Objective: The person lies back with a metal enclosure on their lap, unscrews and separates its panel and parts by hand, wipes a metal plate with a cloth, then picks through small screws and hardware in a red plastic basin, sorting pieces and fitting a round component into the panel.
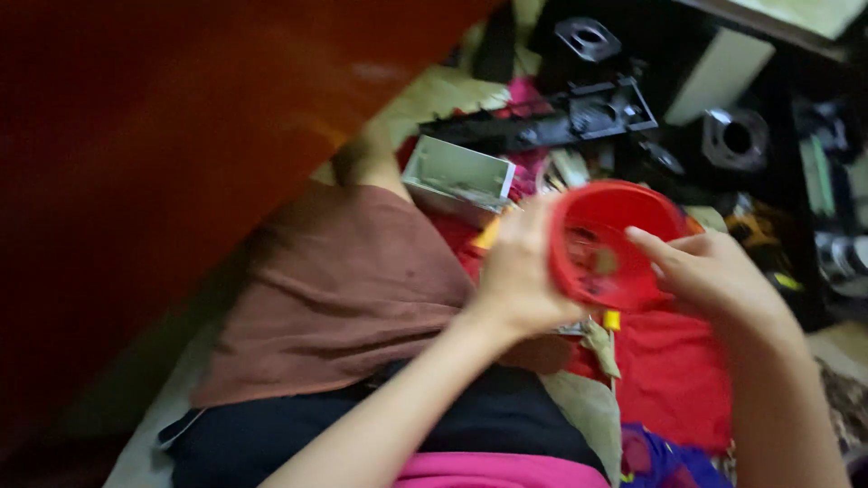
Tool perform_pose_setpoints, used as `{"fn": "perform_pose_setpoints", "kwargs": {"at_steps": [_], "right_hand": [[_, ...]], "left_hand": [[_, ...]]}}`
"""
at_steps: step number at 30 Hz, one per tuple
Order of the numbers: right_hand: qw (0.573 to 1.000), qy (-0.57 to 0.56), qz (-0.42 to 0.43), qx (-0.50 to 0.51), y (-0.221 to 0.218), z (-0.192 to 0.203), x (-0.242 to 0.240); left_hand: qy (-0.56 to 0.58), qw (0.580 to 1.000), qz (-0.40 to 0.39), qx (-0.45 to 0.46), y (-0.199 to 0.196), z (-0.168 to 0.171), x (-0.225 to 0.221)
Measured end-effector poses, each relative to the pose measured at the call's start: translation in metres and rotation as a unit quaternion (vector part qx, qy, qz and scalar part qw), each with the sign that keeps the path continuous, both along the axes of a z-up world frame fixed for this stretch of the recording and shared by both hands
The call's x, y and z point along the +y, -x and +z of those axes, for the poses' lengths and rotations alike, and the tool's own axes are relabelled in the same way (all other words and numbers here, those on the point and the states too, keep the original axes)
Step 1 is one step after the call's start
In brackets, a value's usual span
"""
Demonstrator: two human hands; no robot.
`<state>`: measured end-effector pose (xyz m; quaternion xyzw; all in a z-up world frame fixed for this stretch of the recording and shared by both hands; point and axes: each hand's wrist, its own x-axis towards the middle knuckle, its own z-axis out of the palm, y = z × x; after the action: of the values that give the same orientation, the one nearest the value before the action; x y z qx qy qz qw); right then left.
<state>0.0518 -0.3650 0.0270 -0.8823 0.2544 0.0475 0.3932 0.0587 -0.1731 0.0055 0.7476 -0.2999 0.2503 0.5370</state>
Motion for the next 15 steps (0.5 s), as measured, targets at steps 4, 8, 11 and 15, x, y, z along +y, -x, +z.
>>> {"fn": "perform_pose_setpoints", "kwargs": {"at_steps": [4, 8, 11, 15], "right_hand": [[0.998, 0.045, -0.041, 0.013, 0.022, 0.002, -0.038], [0.999, -0.005, -0.051, -0.009, 0.032, -0.002, -0.052], [0.988, -0.137, -0.077, -0.009, 0.032, -0.013, -0.049], [0.955, -0.286, -0.064, -0.030, 0.031, -0.041, -0.047]], "left_hand": [[0.017, 0.992, -0.111, 0.063, 0.021, -0.020, -0.068], [-0.059, 0.948, -0.181, 0.253, 0.040, -0.042, -0.114], [-0.070, 0.929, -0.211, 0.295, 0.046, -0.068, -0.135], [-0.067, 0.932, -0.257, 0.246, 0.050, -0.110, -0.156]]}}
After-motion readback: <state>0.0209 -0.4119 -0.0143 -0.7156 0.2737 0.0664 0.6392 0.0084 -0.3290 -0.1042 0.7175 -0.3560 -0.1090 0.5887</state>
